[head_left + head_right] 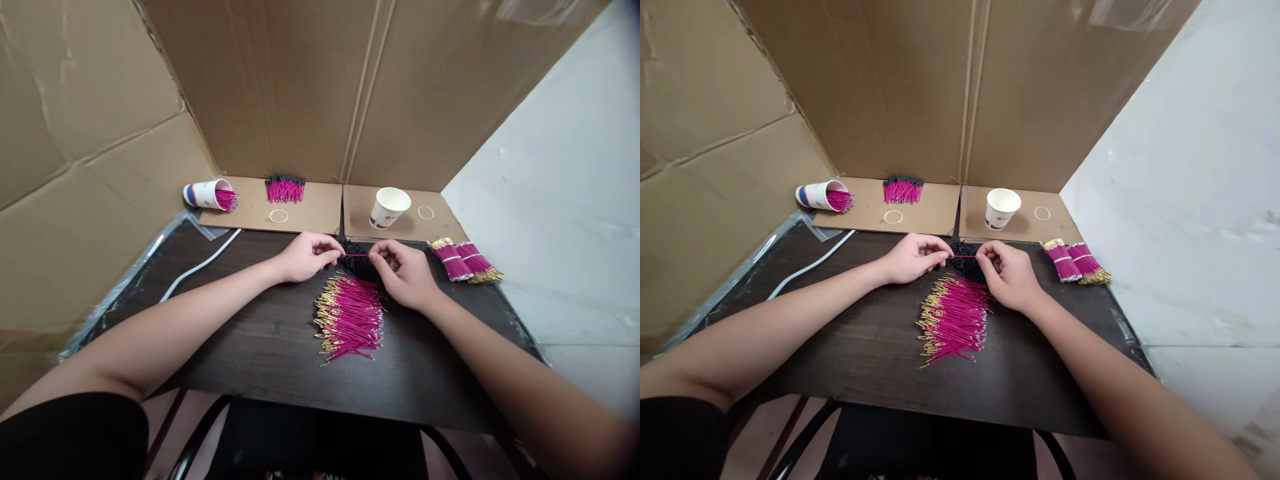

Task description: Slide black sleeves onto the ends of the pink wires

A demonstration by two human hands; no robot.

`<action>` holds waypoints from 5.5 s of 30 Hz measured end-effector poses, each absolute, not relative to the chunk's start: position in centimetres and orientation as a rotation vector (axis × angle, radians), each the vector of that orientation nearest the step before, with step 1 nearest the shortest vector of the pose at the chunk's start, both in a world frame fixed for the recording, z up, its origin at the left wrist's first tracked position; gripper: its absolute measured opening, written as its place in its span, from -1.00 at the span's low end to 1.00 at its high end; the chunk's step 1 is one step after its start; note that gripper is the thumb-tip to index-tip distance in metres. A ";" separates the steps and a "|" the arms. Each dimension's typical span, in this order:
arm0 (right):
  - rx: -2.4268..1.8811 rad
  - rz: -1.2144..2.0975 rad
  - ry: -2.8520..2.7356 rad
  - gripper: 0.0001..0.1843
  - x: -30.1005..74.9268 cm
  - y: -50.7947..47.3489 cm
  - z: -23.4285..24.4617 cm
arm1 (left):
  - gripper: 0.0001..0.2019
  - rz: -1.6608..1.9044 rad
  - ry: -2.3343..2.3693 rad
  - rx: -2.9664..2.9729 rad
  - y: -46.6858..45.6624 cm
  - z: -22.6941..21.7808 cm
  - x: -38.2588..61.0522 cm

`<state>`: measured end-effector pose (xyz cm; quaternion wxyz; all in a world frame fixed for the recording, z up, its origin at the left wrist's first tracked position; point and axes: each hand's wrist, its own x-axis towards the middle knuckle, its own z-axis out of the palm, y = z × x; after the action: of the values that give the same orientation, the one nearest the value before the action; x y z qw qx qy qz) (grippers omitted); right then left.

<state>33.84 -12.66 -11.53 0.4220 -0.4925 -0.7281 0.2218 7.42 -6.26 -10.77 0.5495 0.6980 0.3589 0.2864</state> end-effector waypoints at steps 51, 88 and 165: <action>-1.256 0.470 -1.909 -0.76 34.1 -12.7 -11.8 | -0.85 0.640 0.921 1.544 -6.5 -9.8 7.6; -1.117 0.778 -1.609 -0.67 30.7 -15.6 -10.3 | -0.54 0.777 0.671 1.440 -9.0 -8.7 8.7; -1.198 0.345 -2.334 -0.94 33.6 -14.6 -8.2 | -0.90 1.084 0.844 2.402 -6.6 -11.1 6.7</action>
<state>33.62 -14.58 -8.21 0.2453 -0.4391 -0.8550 0.1263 6.71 -6.63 -11.05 0.1862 0.8528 0.2997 0.3849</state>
